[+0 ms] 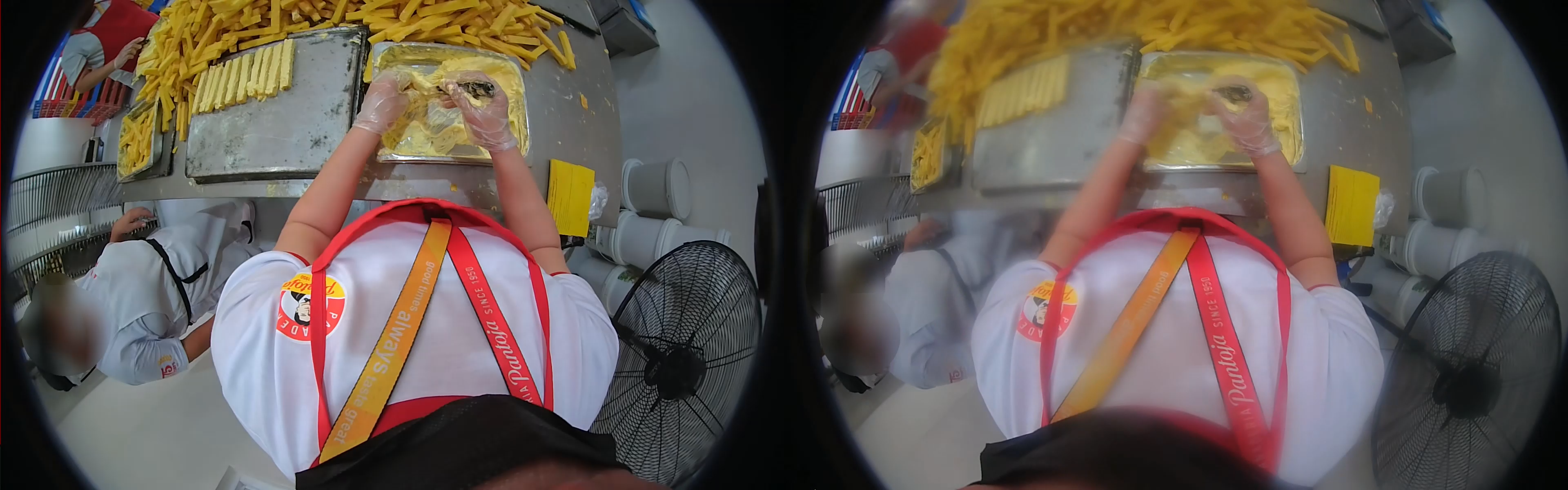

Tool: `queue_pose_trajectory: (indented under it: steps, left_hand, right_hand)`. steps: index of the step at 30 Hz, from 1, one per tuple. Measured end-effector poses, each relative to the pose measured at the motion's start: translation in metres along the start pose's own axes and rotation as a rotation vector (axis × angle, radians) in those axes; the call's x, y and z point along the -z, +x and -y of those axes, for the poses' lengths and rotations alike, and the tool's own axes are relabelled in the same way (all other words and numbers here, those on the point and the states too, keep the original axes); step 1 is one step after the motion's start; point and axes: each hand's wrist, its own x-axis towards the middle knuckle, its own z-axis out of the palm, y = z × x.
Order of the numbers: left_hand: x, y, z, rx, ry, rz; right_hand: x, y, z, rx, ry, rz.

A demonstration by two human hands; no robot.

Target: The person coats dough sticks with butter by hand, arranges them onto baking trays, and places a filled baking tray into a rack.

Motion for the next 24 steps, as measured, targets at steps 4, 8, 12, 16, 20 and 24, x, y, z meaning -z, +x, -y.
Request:
queue_pose_trajectory:
  steps: [4,8,12,16,20,24]
  left_hand:
    - [-0.003,-0.003,0.008,0.135,-0.237,-0.027]
    - [0.010,-0.008,-0.014,0.035,-0.069,-0.072]
    - [0.019,-0.006,-0.030,0.061,-0.099,-0.035]
    - [0.007,-0.008,-0.015,0.036,-0.049,-0.052]
    - [0.017,-0.008,-0.025,0.116,-0.070,-0.042]
    - [0.032,-0.003,-0.039,0.362,-0.080,0.056]
  right_hand:
    - [0.015,0.013,0.018,-0.321,0.553,-0.142]
    - [0.034,0.026,-0.024,-0.303,0.175,-0.163]
    - [0.021,0.018,0.017,-0.240,0.364,-0.116]
    - [0.022,0.019,0.014,-0.344,0.424,-0.135]
    - [0.043,0.027,-0.030,-0.292,0.161,-0.177]
    - [0.020,0.018,0.012,-0.206,0.427,-0.196]
